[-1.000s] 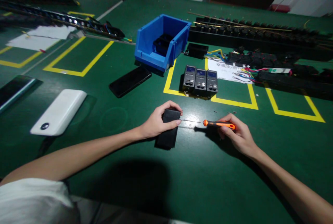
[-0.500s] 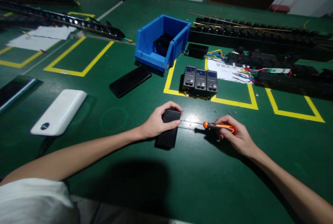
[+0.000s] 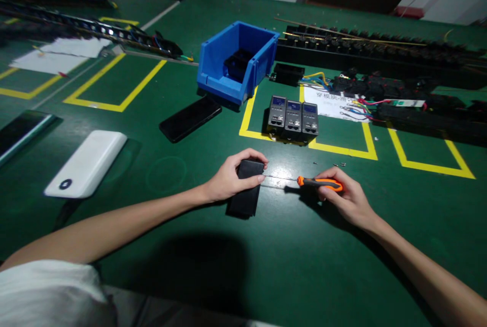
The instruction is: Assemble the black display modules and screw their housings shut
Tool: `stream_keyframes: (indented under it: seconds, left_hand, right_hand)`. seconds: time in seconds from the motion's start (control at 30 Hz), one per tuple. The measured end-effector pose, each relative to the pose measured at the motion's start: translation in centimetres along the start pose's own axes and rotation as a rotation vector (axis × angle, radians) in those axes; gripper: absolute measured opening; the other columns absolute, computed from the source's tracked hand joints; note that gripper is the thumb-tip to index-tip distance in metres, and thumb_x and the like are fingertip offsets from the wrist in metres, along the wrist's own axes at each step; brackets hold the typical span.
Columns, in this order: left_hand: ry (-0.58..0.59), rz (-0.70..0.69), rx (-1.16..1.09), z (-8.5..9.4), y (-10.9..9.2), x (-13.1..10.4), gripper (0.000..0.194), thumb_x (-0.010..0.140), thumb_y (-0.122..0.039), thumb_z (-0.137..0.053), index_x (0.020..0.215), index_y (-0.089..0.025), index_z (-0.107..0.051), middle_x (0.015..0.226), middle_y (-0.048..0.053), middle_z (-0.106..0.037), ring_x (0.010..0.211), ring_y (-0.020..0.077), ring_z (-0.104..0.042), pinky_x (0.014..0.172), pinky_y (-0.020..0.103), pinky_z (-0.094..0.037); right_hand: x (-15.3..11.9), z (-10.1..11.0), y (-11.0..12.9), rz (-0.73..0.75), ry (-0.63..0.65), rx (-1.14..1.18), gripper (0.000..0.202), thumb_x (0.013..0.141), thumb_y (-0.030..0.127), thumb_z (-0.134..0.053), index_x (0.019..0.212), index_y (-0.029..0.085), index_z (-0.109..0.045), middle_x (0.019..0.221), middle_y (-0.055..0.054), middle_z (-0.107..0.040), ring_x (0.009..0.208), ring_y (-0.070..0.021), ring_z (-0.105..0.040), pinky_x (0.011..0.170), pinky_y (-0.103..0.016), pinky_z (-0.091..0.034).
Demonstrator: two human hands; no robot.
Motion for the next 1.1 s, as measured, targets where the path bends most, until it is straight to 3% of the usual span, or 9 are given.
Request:
stream_keyframes:
  seconds: [0.7,1.1]
  left_hand:
    - [-0.008,-0.038,0.031,0.08,-0.22,0.09,0.028,0.081,-0.031,-0.070,0.103,-0.016,-0.062,0.107,0.009,-0.064,0.100,0.0211,-0.061,0.092,0.038,-0.050]
    - [-0.012,0.010,-0.059,0.09,-0.09,0.13,0.037,0.079,-0.028,-0.073,0.112,-0.017,-0.060,0.109,0.009,-0.066,0.098,0.0197,-0.066,0.090,0.034,-0.051]
  right_hand:
    - [0.16,0.08,0.23,0.025,0.000,-0.054,0.023,0.087,0.042,-0.064,0.092,0.021,-0.059,0.068,0.001,-0.058,0.057,-0.0131,-0.052,0.053,-0.025,-0.040]
    - [0.05,0.04,-0.03,-0.010,0.024,-0.006,0.022,0.088,0.041,-0.063,0.094,0.021,-0.057,0.067,0.002,-0.057,0.057,-0.0129,-0.052,0.054,-0.025,-0.040]
Point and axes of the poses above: each hand's wrist, its own x-axis towards the middle knuckle, its own z-axis out of the back of the hand, y = z × x, the point moved 1 cm from there along x, towards the middle knuckle
